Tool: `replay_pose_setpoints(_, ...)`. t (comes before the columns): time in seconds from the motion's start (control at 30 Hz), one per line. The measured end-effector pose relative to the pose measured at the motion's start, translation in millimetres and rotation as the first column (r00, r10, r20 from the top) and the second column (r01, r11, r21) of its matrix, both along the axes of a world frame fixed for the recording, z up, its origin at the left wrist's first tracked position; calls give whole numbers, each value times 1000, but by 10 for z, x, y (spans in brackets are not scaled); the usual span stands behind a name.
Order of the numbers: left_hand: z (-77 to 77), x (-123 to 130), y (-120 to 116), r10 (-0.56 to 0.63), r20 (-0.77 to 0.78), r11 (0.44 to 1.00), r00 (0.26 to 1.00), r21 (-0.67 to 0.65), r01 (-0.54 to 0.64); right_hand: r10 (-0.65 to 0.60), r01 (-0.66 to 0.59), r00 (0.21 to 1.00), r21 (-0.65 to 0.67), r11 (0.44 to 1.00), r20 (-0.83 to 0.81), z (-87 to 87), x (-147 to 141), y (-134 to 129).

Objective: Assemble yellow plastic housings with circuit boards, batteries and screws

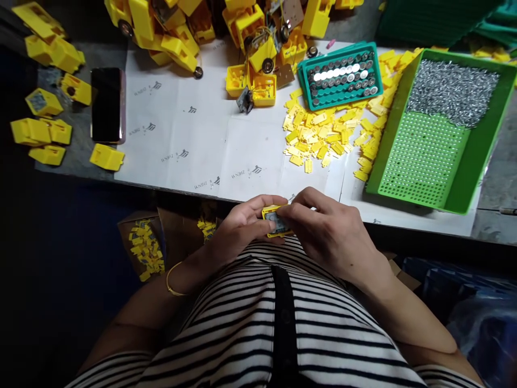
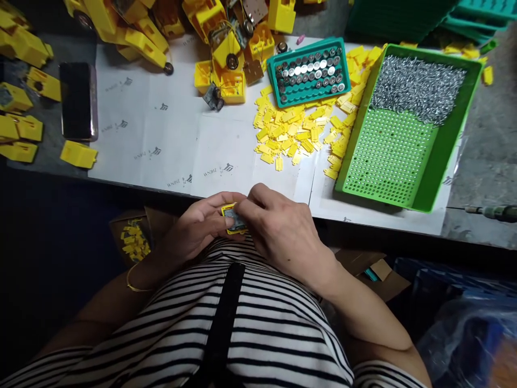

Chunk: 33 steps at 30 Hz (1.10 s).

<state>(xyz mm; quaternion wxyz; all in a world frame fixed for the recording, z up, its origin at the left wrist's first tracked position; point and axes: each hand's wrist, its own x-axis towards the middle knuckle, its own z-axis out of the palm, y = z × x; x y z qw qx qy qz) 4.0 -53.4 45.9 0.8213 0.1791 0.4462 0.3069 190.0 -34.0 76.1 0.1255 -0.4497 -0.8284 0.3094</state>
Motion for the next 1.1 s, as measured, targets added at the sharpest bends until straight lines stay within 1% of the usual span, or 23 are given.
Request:
replay_pose_setpoints(0.07,-7,-4,48,5,11,999,1000,-32,-5,-5,4,1000,-22,1000,-26,-48,22,27)
replay_pose_setpoints(0.17,-21,-8,115,18,-11,1000,1000,-24,-18,-27,15,986,-73,997,-163,-171,59,52)
replay_pose_setpoints(0.27,-29,13,155,-40,-35,999,999,2,40,-75,57,954,-70,996,-290,-286,86,56)
replay_pose_setpoints(0.33,-29,40,166,-79,-43,997,996,11,79,-100,83,941,-65,994,-323,-327,99,57)
replay_pose_setpoints(0.47,-32,97,177,-88,-46,996,995,-2,88,-135,104,931,-107,989,-339,-331,126,65)
replay_pose_setpoints(0.57,-33,132,182,-93,-29,996,995,-8,92,-154,127,929,-100,987,-335,-303,151,65)
replay_pose_setpoints(0.67,-23,176,179,-103,-35,994,994,19,104,-154,146,941,-49,988,-300,-261,175,45)
replay_pose_setpoints(0.8,0,253,162,-102,-127,989,987,90,114,-145,158,957,32,987,-252,-210,198,-5)
replay_pose_setpoints(0.87,1,285,158,-103,-172,988,980,96,121,-146,166,964,73,983,-224,-208,204,-25)
replay_pose_setpoints(0.93,-9,304,162,-108,-181,987,978,95,127,-154,178,963,94,980,-222,-227,210,-31)
replay_pose_setpoints(1.0,-27,309,170,-115,-156,987,981,94,130,-153,177,954,73,982,-258,-259,218,-23)
replay_pose_setpoints(1.1,-55,300,178,-103,-145,990,984,78,115,-133,142,938,5,990,-320,-313,238,2)
